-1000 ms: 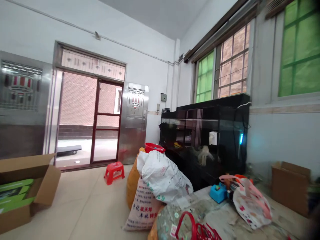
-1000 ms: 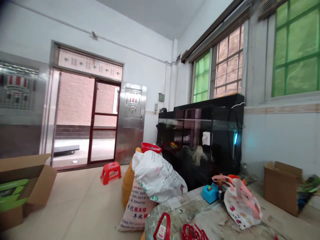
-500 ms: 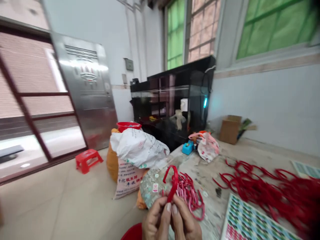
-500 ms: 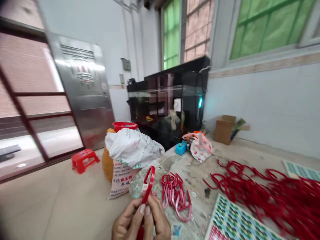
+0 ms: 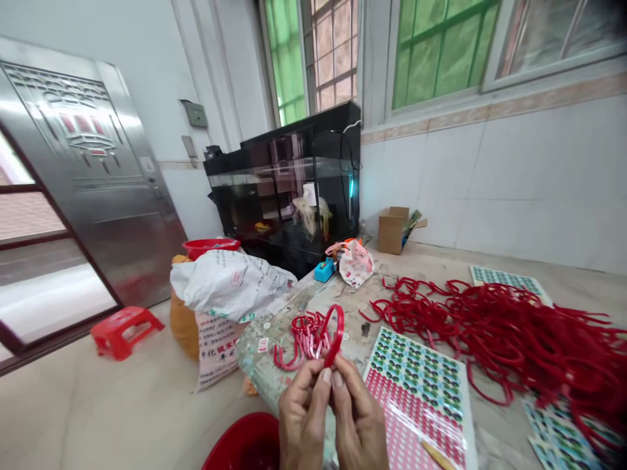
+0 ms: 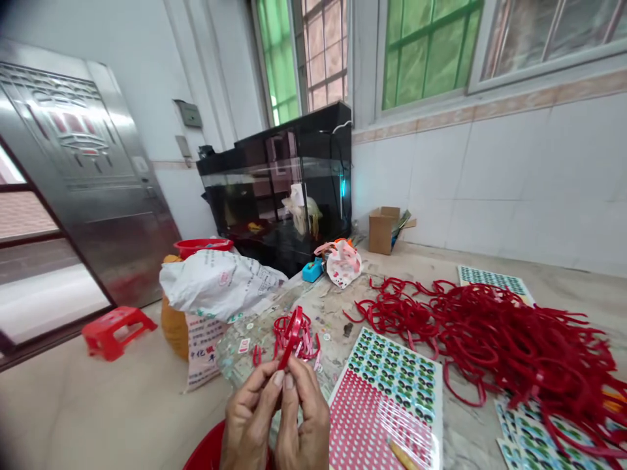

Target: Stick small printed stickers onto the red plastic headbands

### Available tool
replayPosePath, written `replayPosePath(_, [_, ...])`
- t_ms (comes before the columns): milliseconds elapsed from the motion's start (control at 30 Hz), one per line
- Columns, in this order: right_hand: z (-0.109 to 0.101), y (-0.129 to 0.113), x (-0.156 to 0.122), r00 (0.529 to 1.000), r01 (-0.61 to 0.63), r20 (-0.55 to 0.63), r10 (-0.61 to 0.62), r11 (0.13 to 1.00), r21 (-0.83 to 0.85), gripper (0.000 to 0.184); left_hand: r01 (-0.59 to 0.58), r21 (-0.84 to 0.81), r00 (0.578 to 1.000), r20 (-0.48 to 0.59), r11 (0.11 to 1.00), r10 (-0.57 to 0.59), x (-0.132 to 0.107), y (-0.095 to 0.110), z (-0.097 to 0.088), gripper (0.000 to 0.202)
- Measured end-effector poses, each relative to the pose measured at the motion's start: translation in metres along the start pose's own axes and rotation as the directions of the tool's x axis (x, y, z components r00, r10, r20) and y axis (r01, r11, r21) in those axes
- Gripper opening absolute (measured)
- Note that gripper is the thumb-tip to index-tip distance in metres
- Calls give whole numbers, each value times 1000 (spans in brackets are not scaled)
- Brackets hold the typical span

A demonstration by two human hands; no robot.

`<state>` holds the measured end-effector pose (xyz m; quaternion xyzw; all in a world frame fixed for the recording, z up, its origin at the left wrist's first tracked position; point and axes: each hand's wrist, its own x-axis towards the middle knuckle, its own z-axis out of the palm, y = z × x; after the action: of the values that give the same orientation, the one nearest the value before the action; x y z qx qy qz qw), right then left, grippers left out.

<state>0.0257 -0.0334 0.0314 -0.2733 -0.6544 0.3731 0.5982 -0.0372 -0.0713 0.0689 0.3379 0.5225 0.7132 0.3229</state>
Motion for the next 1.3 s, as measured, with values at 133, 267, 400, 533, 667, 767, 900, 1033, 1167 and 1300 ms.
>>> replayPosePath(133, [-37, -16, -3, 999, 47, -3, -47, 995, -83, 29, 31, -56, 995, 95, 998, -26, -17, -15, 24, 24])
replayPosePath(267, [-71, -14, -14, 999, -44, 3, 45, 984, -175, 30, 70, -59, 980, 192, 996, -57, -22, -35, 40, 18])
replayPosePath(400, [-116, 28, -45, 951, -301, -154, 269, 918, -257, 28, 152, -66, 945, 302, 986, -126, -13, -55, 45, 12])
replayPosePath(533, [-160, 70, -84, 883, -449, -358, 303, 769, -456, 26, 218, -38, 923, 334, 975, -194, 1, -77, 37, 11])
replayPosePath(667, [-165, 89, -91, 941, -337, -280, 189, 507, -793, 26, 312, 3, 876, 386, 950, -288, 11, -99, 21, 14])
replayPosePath(767, [-146, 99, -75, 966, -216, -145, 212, 367, -905, 22, 357, 41, 856, 386, 933, -344, 18, -114, 7, 16])
replayPosePath(900, [-128, 111, -63, 953, -175, -72, 296, 337, -925, 15, 375, 46, 862, 350, 926, -367, 24, -128, -9, 17])
replayPosePath(1033, [-128, 114, -64, 944, -173, -44, 327, 378, -909, 13, 398, 48, 857, 338, 916, -390, 25, -139, -19, 19])
replayPosePath(1167, [-116, 108, -64, 959, -118, 54, 277, 568, -815, 12, 425, 109, 841, 318, 898, -437, 25, -149, -23, 21])
replayPosePath(1300, [-87, 101, -61, 939, -16, 233, 253, 709, -705, 18, 452, 142, 834, 283, 881, -474, 27, -154, -28, 25])
